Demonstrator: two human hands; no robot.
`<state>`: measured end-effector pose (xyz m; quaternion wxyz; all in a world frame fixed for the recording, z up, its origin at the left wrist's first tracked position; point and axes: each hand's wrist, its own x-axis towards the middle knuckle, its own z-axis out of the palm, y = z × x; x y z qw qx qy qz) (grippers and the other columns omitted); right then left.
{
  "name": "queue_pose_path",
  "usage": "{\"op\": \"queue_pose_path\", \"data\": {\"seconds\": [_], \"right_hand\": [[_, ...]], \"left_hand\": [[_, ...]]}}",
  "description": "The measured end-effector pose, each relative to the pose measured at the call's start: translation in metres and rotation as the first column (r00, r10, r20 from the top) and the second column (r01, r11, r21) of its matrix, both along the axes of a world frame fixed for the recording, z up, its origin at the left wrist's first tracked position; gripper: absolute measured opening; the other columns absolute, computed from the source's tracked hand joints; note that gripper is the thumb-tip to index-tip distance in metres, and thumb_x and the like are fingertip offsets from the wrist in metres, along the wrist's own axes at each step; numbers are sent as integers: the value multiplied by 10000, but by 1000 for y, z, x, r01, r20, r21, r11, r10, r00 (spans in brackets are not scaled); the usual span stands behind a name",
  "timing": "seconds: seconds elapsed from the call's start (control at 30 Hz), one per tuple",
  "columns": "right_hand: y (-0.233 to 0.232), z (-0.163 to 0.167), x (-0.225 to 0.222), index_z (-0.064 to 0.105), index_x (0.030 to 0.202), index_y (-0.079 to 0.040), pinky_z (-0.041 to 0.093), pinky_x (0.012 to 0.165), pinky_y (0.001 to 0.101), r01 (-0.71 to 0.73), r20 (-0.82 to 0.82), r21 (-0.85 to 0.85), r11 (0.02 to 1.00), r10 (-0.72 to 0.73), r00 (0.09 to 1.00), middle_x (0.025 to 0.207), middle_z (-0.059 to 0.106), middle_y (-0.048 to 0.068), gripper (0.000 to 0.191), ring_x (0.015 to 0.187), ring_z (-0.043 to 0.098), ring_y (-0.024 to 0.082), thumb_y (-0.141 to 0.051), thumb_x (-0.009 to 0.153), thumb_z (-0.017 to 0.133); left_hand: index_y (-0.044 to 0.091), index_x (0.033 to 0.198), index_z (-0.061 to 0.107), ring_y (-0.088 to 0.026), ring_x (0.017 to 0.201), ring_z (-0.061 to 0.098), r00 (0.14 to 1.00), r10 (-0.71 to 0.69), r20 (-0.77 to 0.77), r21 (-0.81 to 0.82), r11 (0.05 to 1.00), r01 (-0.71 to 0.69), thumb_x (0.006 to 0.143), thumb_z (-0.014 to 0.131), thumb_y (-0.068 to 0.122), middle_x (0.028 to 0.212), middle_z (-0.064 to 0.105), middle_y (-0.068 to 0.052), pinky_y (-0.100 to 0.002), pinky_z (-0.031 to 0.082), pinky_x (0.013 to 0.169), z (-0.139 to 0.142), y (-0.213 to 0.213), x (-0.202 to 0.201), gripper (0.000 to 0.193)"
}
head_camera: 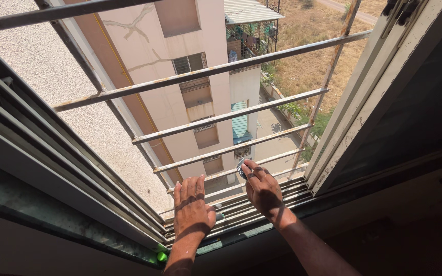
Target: The person rubs a small abrasive block along the horizontal metal bars of an open window security grill, working on one bar at a time and moving between bars, occasionally steadying the grill with the other hand.
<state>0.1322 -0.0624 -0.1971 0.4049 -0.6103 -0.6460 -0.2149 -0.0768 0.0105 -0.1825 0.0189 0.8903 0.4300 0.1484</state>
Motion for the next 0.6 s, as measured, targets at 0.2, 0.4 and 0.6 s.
{"op": "queue_pose_path", "data": {"seconds": [0.2,0.4,0.6], "right_hand": [[16,-3,-34,654,1278,20,586,903,386,-138,17,-50,989,139,990,1329,652,160,421,1120,691,327,18,858,682],[15,-7,-29,619,1330,35,582,924,386,-195,10,-98,976,197,980,1365,617,183,492,1150,678,335,-59,857,714],[10,-6,-13,587,1354,30,564,1001,393,-263,-20,-82,961,263,965,1430,574,179,551,1222,663,331,-137,849,730]], "left_hand": [[81,1504,329,-307,1452,313,999,9,38,-24,1000,-8,796,632,252,1470,422,-149,-485,100,1264,4,2,2,789],[107,1528,395,-309,1392,420,973,-68,219,-90,992,90,958,569,370,1455,515,-130,-490,151,1250,6,7,16,651],[145,1454,505,-248,1341,495,958,-159,237,46,987,152,935,585,328,1421,581,-70,-528,189,1193,-6,11,47,557]]}}
